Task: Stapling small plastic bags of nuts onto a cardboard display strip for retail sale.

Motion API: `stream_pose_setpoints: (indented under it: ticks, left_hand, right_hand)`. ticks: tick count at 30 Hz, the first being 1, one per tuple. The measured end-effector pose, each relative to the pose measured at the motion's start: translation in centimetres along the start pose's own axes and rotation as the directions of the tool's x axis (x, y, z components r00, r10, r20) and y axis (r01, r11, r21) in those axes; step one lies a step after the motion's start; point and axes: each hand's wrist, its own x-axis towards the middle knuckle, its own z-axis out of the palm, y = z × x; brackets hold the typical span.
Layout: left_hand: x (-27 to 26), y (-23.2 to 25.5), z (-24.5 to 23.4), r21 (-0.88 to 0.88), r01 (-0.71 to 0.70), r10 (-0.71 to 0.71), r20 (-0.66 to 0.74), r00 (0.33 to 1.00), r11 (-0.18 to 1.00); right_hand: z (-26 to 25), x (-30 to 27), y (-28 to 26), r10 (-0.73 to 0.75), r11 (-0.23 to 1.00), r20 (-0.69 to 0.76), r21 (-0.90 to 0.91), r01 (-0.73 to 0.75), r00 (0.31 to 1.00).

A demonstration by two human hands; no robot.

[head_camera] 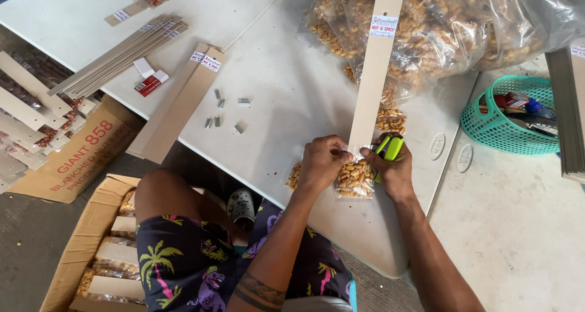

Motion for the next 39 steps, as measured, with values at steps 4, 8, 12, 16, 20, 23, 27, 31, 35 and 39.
stream_pose_setpoints:
  ticks: [4,8,12,16,20,23,27,31,35,39]
  left_hand:
    - [-0.2,0.2,-0.3,-0.030,0.013,-0.012,0.018,1.000,0.999]
    - [-0.2,-0.5,-0.2,-0.065,-0.022,0.023,0.013,1.000,0.998]
    - [-0.8,-0.1,0.2,-0.066,-0.036,0.036,0.004,0.999,0.997]
    - [-0.9,0.6,0.4,-0.024,-0.049,0.049,-0.003,0.999,0.999]
    - [-1.8,2.4,0.0,-0.058,-0.067,0.069,0.025,0.997,0.996]
    - [-1.6,2.2,-0.3,-0.059,-0.080,0.081,0.005,0.997,0.995]
    - [-2.2,2.7,-0.4,-0.055,-0.104,0.105,0.015,0.994,0.993]
    - [-2.1,3.1,0.3,-0.008,-0.202,0.202,-0.013,0.979,0.979]
    - [-2.5,3.5,0.6,0.018,-0.246,0.246,-0.042,0.968,0.969]
    - [-2.5,3.4,0.8,0.028,-0.263,0.264,-0.036,0.964,0.964]
  right_hand:
    - [0.4,-0.2,-0.9,-0.009,1.000,0.013,0.007,0.009,1.000]
    - [1.0,-0.4,-1.7,-0.005,1.000,-0.010,0.023,0.006,1.000]
    - [1.8,-0.5,-5.0,0.039,0.989,-0.308,0.148,0.008,0.950]
    - [3.9,-0.5,-11.1,0.048,0.993,-0.522,0.120,0.018,0.852]
    - [4.8,0.4,-10.9,0.078,0.997,-0.526,0.043,-0.065,0.847]
    - [5.8,0.1,-12.1,0.101,0.993,-0.509,-0.005,-0.120,0.855]
    - [5.2,0.7,-11.3,0.019,1.000,-0.590,0.018,-0.011,0.807]
    - [6.3,1.2,-10.8,0.183,0.968,-0.587,-0.032,-0.248,0.789]
    - [5.8,2.1,-8.7,0.153,0.984,-0.577,0.014,-0.178,0.802]
    - [6.2,2.6,-9.2,0.149,0.989,-0.527,0.077,-0.128,0.837]
